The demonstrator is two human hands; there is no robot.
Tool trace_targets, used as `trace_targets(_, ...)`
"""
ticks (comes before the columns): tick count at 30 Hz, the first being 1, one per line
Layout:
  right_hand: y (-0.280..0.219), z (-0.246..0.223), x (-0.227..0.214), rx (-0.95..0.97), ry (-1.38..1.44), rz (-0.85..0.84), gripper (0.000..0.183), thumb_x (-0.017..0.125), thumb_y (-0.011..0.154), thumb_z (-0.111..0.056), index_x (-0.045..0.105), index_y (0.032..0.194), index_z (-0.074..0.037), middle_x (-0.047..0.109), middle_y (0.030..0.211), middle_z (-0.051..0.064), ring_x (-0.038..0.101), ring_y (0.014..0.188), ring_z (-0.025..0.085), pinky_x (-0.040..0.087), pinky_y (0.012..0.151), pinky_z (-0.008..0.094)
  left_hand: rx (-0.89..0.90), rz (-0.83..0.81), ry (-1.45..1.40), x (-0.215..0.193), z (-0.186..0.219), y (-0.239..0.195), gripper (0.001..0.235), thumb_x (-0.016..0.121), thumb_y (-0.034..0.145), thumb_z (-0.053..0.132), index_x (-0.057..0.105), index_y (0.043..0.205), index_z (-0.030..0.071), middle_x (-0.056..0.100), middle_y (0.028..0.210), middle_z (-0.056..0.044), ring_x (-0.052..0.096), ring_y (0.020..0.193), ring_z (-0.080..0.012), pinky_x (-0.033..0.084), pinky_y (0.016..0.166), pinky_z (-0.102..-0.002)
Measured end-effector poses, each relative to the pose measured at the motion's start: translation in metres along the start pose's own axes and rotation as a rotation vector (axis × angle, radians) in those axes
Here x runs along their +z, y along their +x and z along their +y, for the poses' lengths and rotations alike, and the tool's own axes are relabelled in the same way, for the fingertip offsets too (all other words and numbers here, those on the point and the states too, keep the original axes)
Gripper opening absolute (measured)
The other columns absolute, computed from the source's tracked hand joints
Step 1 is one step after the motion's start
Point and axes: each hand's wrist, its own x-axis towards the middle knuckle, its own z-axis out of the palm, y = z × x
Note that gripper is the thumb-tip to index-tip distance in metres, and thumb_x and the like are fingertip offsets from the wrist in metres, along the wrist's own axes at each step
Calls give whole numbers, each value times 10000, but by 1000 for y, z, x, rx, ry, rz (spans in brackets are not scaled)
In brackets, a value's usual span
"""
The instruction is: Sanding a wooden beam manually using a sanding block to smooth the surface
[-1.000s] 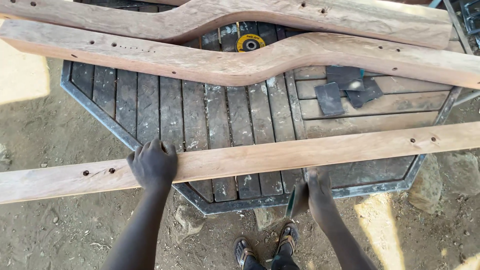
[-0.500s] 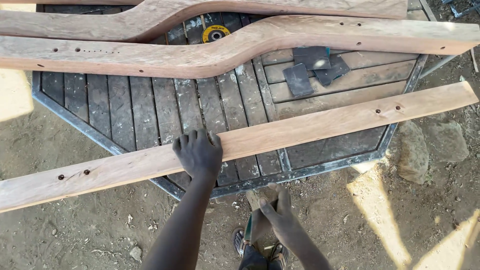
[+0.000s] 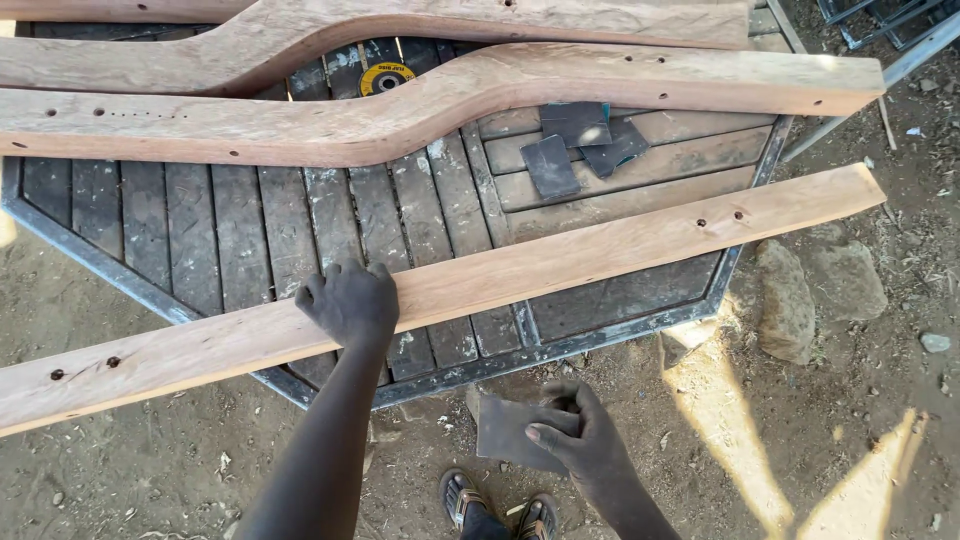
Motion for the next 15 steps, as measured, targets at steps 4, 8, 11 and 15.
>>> trace_targets(4, 32, 22, -48, -103, 30, 70, 281, 858, 759, -157, 588, 827, -116, 603, 798, 48, 525, 630, 167, 486, 497, 312, 3, 39, -26, -6, 0, -4, 418, 484, 964, 443, 775, 1003, 144, 764, 1059, -91, 605, 1099, -312, 308, 1009, -482)
trace_targets(8, 45, -59, -85, -290, -191, 304, 262, 679, 951, -287, 467, 931, -133, 407, 722, -2, 288, 533, 92, 235, 397, 273, 4, 30, -63, -12, 4, -9, 415, 467, 1008, 450, 748, 987, 145, 760, 1025, -75, 613, 1053, -269, 298, 1015, -477)
trace_targets(11, 86, -90, -133, -749, -636, 527, 219, 611, 1030, -221, 472, 1138, -91, 500, 1141, 188, 559, 1094, 365, 449, 948, 452, 21, 169, 29, 3, 3, -13, 414, 484, 974, 416, 795, 966, 142, 773, 1006, -110, 645, 1079, -297, 319, 1054, -480)
trace_targets(15, 112, -128, -151, -860, -718, 570, 293, 576, 1061, -106, 516, 1338, -30, 494, 1273, 211, 566, 1202, 465, 512, 996, 516, 34, 178, 41, 7, 2, -12, 421, 482, 989, 430, 792, 977, 145, 777, 1011, -112, 650, 1078, -303, 310, 1053, -493)
